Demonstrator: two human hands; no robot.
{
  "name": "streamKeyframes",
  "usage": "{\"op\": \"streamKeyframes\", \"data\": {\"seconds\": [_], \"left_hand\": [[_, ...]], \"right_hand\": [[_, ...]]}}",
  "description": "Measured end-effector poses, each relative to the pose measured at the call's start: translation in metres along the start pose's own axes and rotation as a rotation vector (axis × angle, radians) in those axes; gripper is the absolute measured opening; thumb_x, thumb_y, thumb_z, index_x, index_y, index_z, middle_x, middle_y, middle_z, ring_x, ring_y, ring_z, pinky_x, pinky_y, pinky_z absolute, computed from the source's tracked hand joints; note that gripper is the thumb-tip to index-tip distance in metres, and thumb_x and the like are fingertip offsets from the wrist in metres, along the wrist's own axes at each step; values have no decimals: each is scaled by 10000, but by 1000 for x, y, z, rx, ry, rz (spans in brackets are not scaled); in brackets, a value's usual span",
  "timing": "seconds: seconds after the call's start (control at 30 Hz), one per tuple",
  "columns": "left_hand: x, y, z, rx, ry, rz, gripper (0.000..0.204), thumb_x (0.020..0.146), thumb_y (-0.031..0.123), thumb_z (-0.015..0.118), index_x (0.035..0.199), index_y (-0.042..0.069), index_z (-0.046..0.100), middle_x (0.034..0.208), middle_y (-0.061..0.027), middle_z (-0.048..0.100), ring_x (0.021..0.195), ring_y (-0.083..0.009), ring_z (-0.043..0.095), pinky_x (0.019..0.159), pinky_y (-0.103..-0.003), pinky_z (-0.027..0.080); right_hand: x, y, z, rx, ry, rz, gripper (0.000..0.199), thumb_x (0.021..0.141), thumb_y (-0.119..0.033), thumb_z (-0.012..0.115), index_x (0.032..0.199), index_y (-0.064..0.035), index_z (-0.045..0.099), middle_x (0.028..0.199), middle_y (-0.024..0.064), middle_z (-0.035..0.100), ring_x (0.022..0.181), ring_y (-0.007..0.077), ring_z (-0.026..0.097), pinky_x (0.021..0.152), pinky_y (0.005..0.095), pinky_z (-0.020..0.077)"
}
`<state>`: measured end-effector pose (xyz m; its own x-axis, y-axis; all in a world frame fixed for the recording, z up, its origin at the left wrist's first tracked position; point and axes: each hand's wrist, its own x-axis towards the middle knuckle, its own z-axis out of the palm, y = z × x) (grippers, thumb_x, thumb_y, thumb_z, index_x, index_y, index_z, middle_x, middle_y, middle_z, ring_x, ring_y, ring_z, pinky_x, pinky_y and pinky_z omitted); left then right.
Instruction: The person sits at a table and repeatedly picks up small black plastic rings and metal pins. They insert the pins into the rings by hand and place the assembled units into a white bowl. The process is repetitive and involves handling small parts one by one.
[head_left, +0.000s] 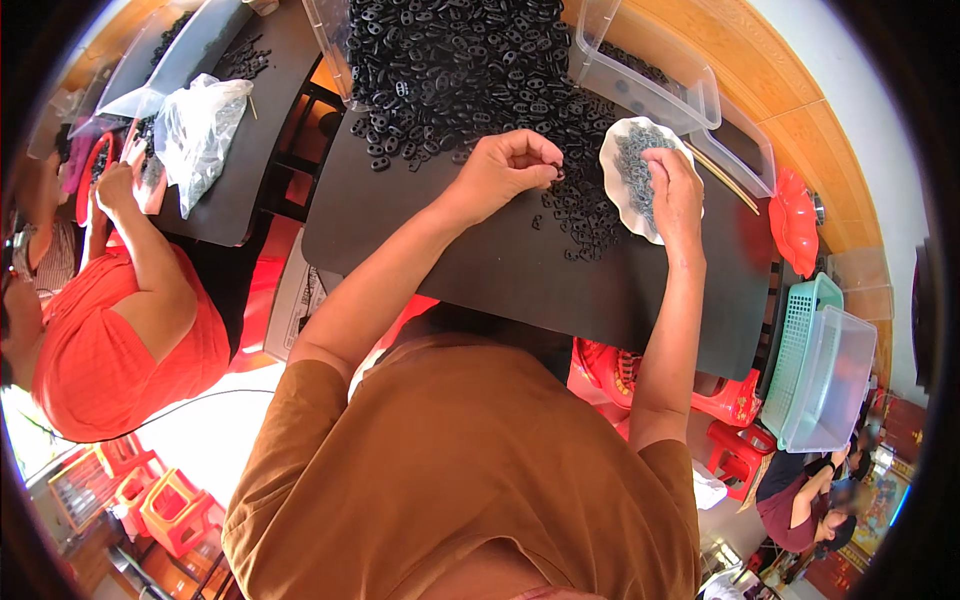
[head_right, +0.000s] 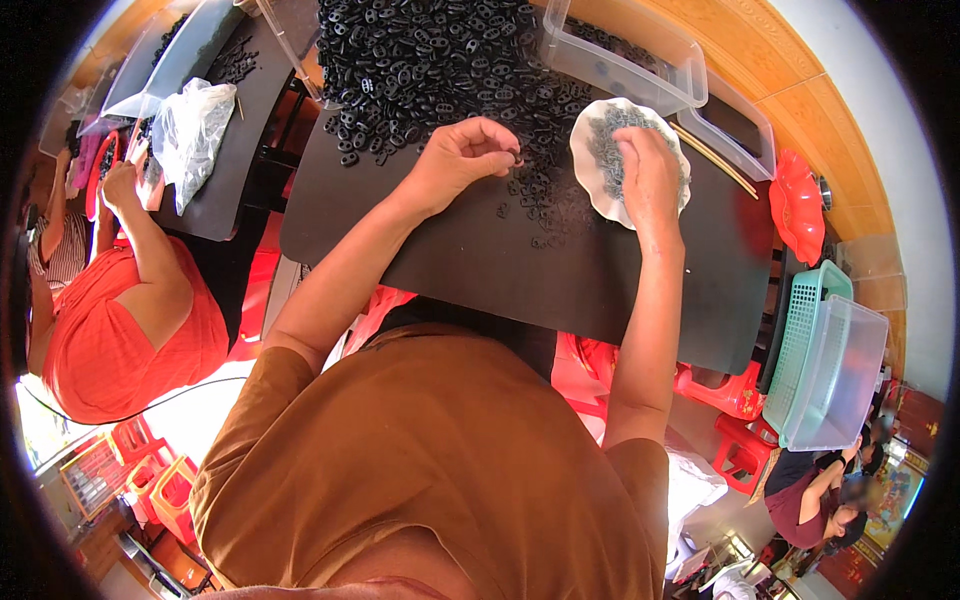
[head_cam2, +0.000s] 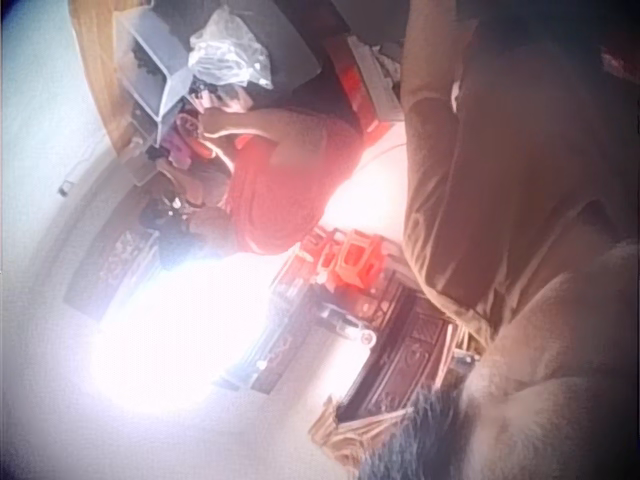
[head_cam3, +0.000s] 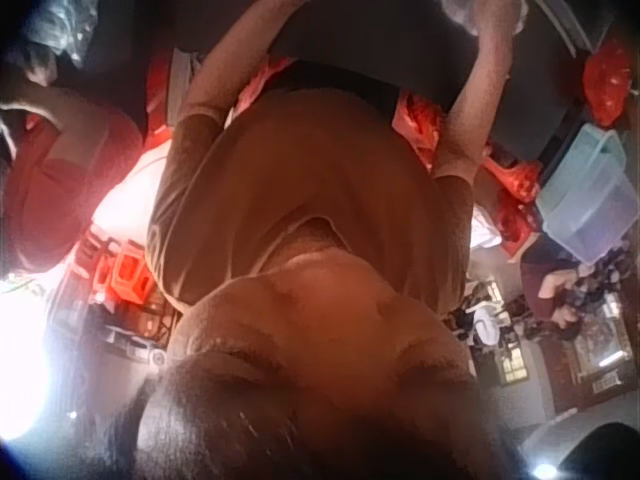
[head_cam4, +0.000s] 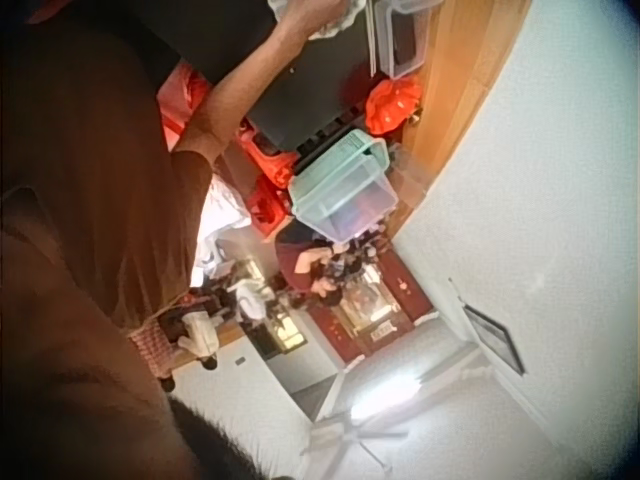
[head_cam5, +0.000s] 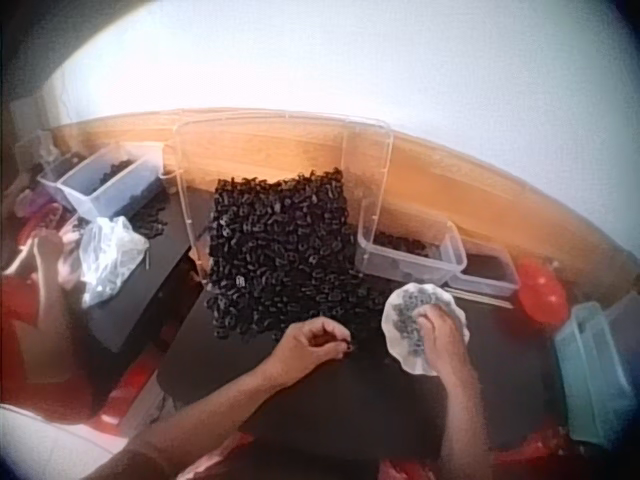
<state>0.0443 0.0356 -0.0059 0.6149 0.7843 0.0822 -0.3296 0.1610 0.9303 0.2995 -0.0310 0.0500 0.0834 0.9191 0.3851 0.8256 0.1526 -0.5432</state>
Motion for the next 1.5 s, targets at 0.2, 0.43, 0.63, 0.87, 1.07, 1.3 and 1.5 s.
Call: {"op": "streamKeyframes", "data": {"seconds": [0.2,0.43,0.63,0.87,1.07,1.3,1.5], "left_hand": [[0,5,0,-7,72,8,156,877,-24,692,1021,24,659,988,-23,676,874,-94,648,806,-235,528],[1,1,-2,63,60,13,183,873,-24,697,1045,29,663,1000,-12,669,918,-78,636,831,-226,520],[2,0,-1,90,54,16,183,873,-14,700,1049,30,668,991,9,665,903,-59,626,816,-214,514],[-1,6,0,236,66,-25,187,871,18,717,1051,26,667,964,14,654,866,-49,621,783,-205,514],[-1,5,-1,323,77,8,218,864,40,732,1071,27,665,949,6,661,866,-50,622,791,-208,518],[-1,3,-1,411,82,45,235,857,43,732,1082,28,667,940,-6,673,867,-63,633,800,-226,527],[-4,10,1,459,91,41,236,855,48,725,1082,19,668,939,-22,683,871,-76,646,806,-238,534]], "right_hand": [[4,-38,38,696,-96,161,85,962,-62,589,1007,-15,644,879,44,658,716,93,633,655,251,501],[-3,-47,63,751,-170,155,114,976,-73,590,1050,-6,645,877,40,666,747,105,651,669,240,522],[-6,-40,66,894,-167,274,70,944,-41,632,1003,-15,660,892,39,677,759,119,677,697,240,528],[-6,-34,65,875,-110,152,31,893,-5,689,919,-18,677,885,12,688,796,82,646,738,226,514],[-6,-38,63,807,-183,207,53,881,9,696,917,-26,680,877,-2,680,816,61,619,758,218,497],[-6,-41,63,809,-196,148,48,882,9,696,894,-25,665,869,-5,675,808,53,610,744,217,490],[-8,-39,63,678,-197,115,53,877,12,697,897,-26,665,850,-6,677,783,50,609,712,218,490]]}}
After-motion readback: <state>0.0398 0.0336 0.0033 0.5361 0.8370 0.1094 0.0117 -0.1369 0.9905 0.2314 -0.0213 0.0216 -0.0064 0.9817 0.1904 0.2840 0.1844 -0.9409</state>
